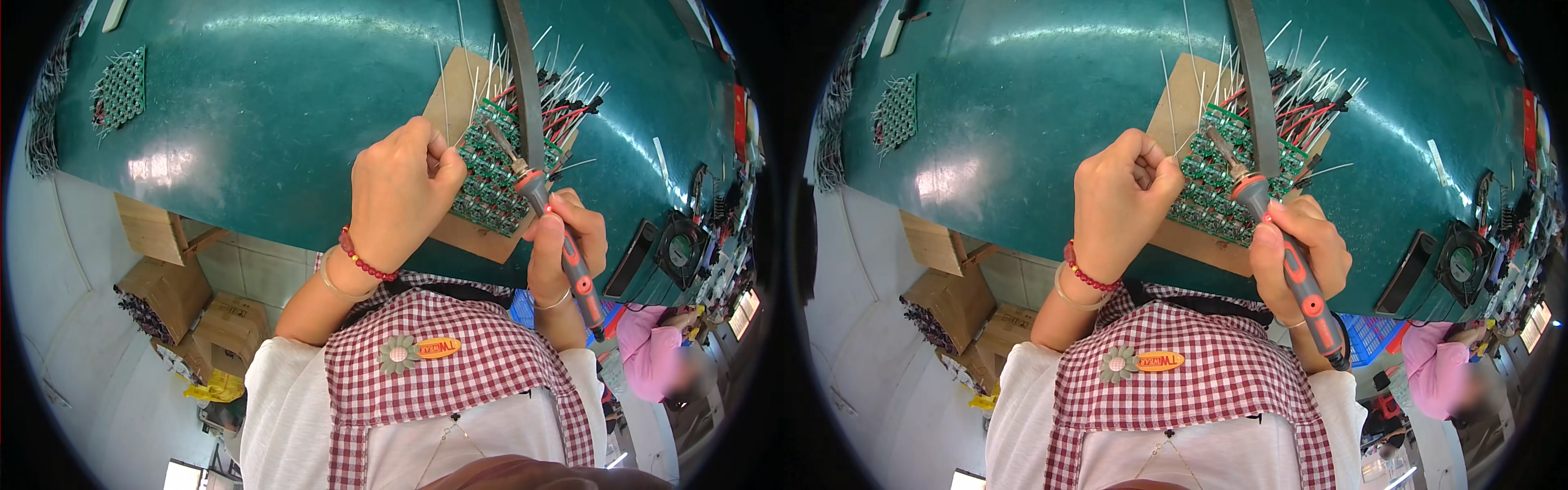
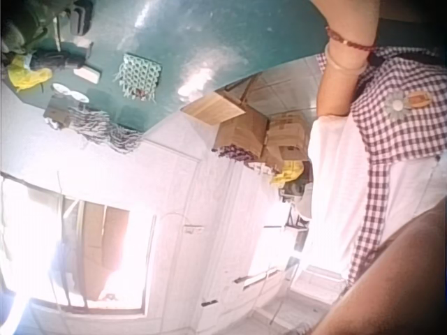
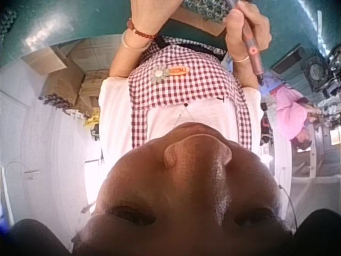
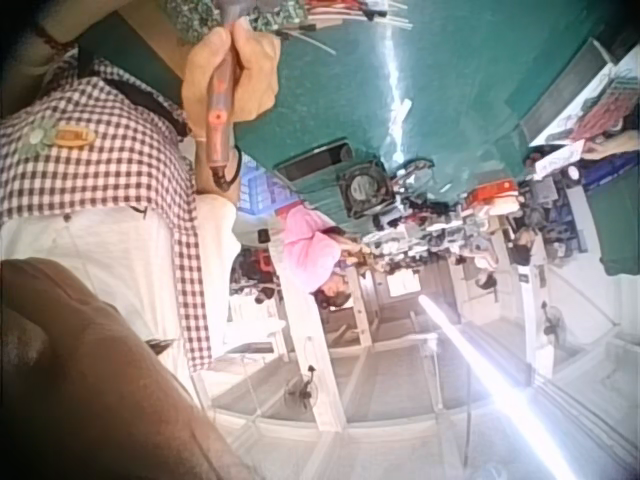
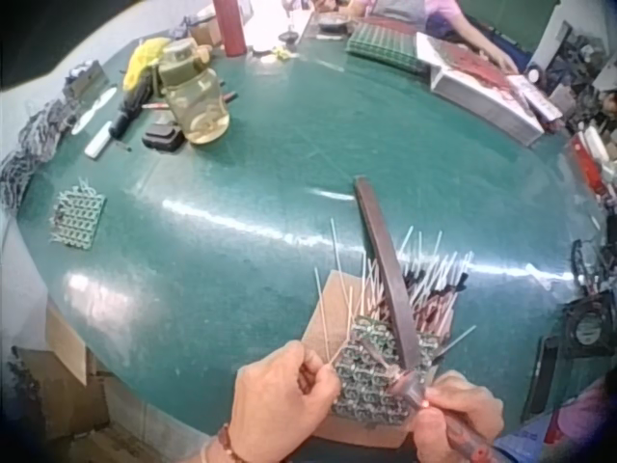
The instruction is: The person is soldering electronic components onto a printed circuit board.
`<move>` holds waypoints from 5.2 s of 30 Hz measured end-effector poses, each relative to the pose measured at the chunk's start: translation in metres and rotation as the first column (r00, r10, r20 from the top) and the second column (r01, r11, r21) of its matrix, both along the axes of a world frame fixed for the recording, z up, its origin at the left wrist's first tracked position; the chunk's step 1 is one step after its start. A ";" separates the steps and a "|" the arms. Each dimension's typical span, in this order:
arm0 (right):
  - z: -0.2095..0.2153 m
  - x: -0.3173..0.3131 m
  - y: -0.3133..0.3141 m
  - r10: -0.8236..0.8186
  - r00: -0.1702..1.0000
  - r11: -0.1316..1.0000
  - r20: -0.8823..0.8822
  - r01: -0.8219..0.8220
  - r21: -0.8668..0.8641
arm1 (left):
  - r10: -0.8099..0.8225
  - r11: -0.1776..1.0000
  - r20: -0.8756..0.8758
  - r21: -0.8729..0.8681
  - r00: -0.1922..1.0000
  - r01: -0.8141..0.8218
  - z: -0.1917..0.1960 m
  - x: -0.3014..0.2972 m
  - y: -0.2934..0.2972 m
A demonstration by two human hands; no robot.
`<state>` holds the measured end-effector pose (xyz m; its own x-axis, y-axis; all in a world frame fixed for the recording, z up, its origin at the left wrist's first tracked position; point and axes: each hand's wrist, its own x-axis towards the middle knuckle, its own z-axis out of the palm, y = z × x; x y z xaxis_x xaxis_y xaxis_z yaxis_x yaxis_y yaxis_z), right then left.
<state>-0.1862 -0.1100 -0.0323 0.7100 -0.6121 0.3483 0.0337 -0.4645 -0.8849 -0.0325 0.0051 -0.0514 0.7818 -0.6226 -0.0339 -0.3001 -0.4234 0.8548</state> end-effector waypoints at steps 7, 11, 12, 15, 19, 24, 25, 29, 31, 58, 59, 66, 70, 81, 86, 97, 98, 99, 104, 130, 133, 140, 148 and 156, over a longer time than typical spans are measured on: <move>-0.001 -0.001 0.003 -0.002 0.997 1.000 -0.072 0.002 -0.009 | -0.015 1.000 0.018 -0.008 1.000 0.015 -0.005 0.001 -0.004; -0.002 0.007 0.005 0.031 0.999 0.990 -0.024 -0.034 -0.138 | -0.021 1.000 0.015 0.014 1.000 0.021 -0.005 0.002 -0.006; 0.001 0.008 0.005 0.031 0.999 0.990 -0.025 -0.034 -0.139 | -0.025 1.000 0.028 0.015 0.999 0.025 -0.006 0.003 -0.006; 0.005 0.010 0.005 0.058 0.995 0.974 -0.081 -0.074 -0.216 | -0.016 1.000 0.018 0.010 1.000 0.016 -0.004 0.003 -0.005; 0.003 0.000 0.001 0.030 0.999 0.990 0.013 -0.028 -0.137 | 0.005 0.999 -0.007 0.032 1.000 -0.005 0.001 0.005 -0.001; 0.004 -0.002 0.000 -0.026 1.000 0.991 0.015 0.028 -0.128 | -0.009 0.999 -0.031 0.040 0.999 0.010 0.004 0.007 -0.001; 0.005 -0.002 0.000 -0.027 1.000 0.991 0.015 0.029 -0.128 | -0.016 1.000 -0.020 0.023 1.000 0.016 0.003 0.006 -0.001; 0.004 -0.006 0.001 -0.084 0.994 0.992 0.068 0.090 -0.088 | -0.041 0.999 -0.022 0.030 0.999 0.042 0.007 0.003 -0.001; 0.008 -0.006 -0.002 -0.145 0.985 0.988 0.098 0.150 -0.040 | -0.045 0.998 -0.101 0.035 0.994 0.049 0.010 0.004 0.002; -0.018 0.015 -0.026 -0.273 0.937 0.787 -0.216 0.088 -0.610 | -0.461 0.867 0.367 -0.010 0.808 0.499 0.007 -0.043 0.007; -0.017 0.014 -0.030 -0.277 0.936 0.786 -0.217 0.091 -0.611 | -0.470 0.865 0.374 0.013 0.800 0.502 0.008 -0.043 0.006; -0.012 -0.005 -0.075 -0.350 0.909 0.731 -0.227 0.113 -0.673 | -0.458 0.880 0.390 0.070 0.799 0.470 0.013 -0.043 0.003; -0.020 -0.014 -0.095 -0.363 0.902 0.734 -0.233 0.123 -0.668 | -0.394 0.907 0.392 0.021 0.831 0.420 0.009 -0.043 -0.005; 0.039 -0.060 -0.108 0.010 1.000 0.996 -0.013 -0.009 0.092 | -0.129 0.987 0.370 -0.039 0.920 0.154 0.008 -0.045 -0.025; 0.034 -0.051 -0.073 -0.041 0.980 0.995 -0.197 0.022 -0.102 | -0.162 0.986 0.463 0.045 0.871 0.160 0.005 -0.043 -0.032; 0.007 -0.050 -0.036 -0.099 0.991 0.992 -0.092 0.090 -0.091 | -0.206 0.979 0.482 0.098 0.852 0.181 0.008 -0.041 -0.033; 0.008 -0.049 -0.035 -0.096 0.991 0.991 -0.092 0.087 -0.100 | -0.210 0.978 0.490 0.108 0.846 0.180 0.008 -0.040 -0.033; 0.008 -0.050 -0.035 -0.096 0.991 0.991 -0.091 0.087 -0.100 | -0.213 0.977 0.498 0.117 0.841 0.179 0.008 -0.041 -0.033; 0.009 -0.047 -0.029 -0.040 0.995 0.970 -0.087 0.018 -0.242 | -0.217 0.975 0.508 0.156 0.834 0.159 0.009 -0.042 -0.037; 0.024 -0.040 -0.076 0.099 0.979 0.995 -0.177 -0.095 0.026 | -0.198 0.979 0.508 0.147 0.838 0.142 0.007 -0.041 -0.037; 0.025 -0.037 -0.091 0.160 0.964 0.985 -0.212 -0.141 0.101 | -0.183 0.982 0.511 0.129 0.840 0.136 0.008 -0.041 -0.036; 0.025 -0.027 -0.110 0.283 0.925 0.956 -0.252 -0.249 0.158 | -0.201 0.977 0.500 0.168 0.842 0.134 0.010 -0.041 -0.038; 0.031 -0.023 -0.113 0.288 0.926 0.957 -0.244 -0.267 0.114 | -0.194 0.977 0.497 0.175 0.846 0.122 0.010 -0.040 -0.040; 0.032 -0.026 -0.114 0.286 0.931 0.956 -0.228 -0.261 0.134 | -0.179 0.982 0.501 0.138 0.847 0.126 0.009 -0.040 -0.038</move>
